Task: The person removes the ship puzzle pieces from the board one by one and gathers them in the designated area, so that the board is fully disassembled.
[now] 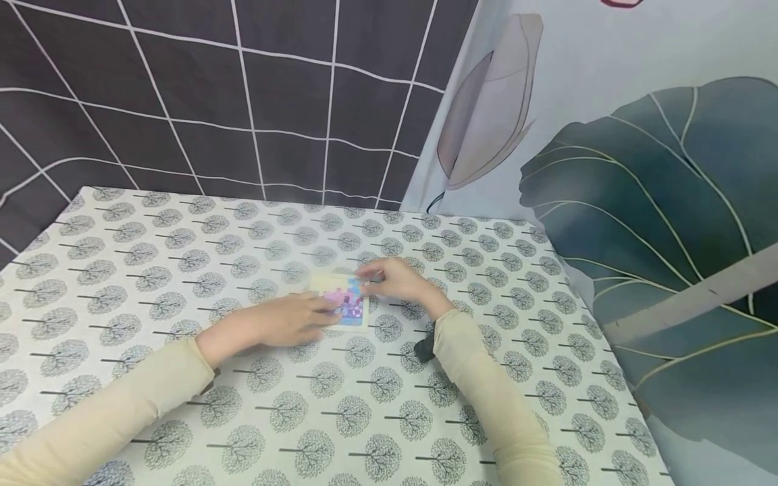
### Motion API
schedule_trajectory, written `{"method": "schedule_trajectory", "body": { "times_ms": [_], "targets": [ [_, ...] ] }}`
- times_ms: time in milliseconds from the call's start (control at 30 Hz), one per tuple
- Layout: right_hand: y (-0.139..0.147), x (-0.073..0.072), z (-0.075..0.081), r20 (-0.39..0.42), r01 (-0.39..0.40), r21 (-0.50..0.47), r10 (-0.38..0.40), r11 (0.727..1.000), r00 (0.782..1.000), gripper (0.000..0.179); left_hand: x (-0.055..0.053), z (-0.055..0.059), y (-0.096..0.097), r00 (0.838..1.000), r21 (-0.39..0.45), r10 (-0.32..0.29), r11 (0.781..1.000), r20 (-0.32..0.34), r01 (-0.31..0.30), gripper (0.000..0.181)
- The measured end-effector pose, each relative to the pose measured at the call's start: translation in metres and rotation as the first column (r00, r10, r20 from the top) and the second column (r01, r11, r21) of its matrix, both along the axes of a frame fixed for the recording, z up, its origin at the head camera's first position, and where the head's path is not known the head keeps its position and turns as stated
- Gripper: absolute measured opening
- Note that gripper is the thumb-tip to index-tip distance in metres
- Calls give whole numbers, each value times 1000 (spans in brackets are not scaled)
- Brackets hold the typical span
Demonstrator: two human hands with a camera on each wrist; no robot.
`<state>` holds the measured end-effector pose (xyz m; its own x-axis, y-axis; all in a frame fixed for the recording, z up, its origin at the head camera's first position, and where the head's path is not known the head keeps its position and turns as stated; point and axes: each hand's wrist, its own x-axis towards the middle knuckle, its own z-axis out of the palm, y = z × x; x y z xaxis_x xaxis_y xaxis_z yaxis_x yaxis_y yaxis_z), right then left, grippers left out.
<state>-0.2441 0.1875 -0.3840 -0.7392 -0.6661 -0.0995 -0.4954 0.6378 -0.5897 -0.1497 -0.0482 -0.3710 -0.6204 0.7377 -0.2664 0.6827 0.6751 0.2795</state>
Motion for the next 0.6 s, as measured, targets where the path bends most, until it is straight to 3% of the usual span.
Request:
{"method": "schedule_trajectory", "body": {
  "times_ms": [367, 600],
  "targets": [
    [-16, -3, -3, -21, -90, -35, 89, 995, 996, 32, 0, 2, 1, 1000, -33, -4, 999, -8, 4, 47],
    [-24, -2, -5, -3, -81, 10, 81, 997, 997, 24, 2, 4, 0, 1000, -33, 3, 999, -14, -4, 47]
  ]
}}
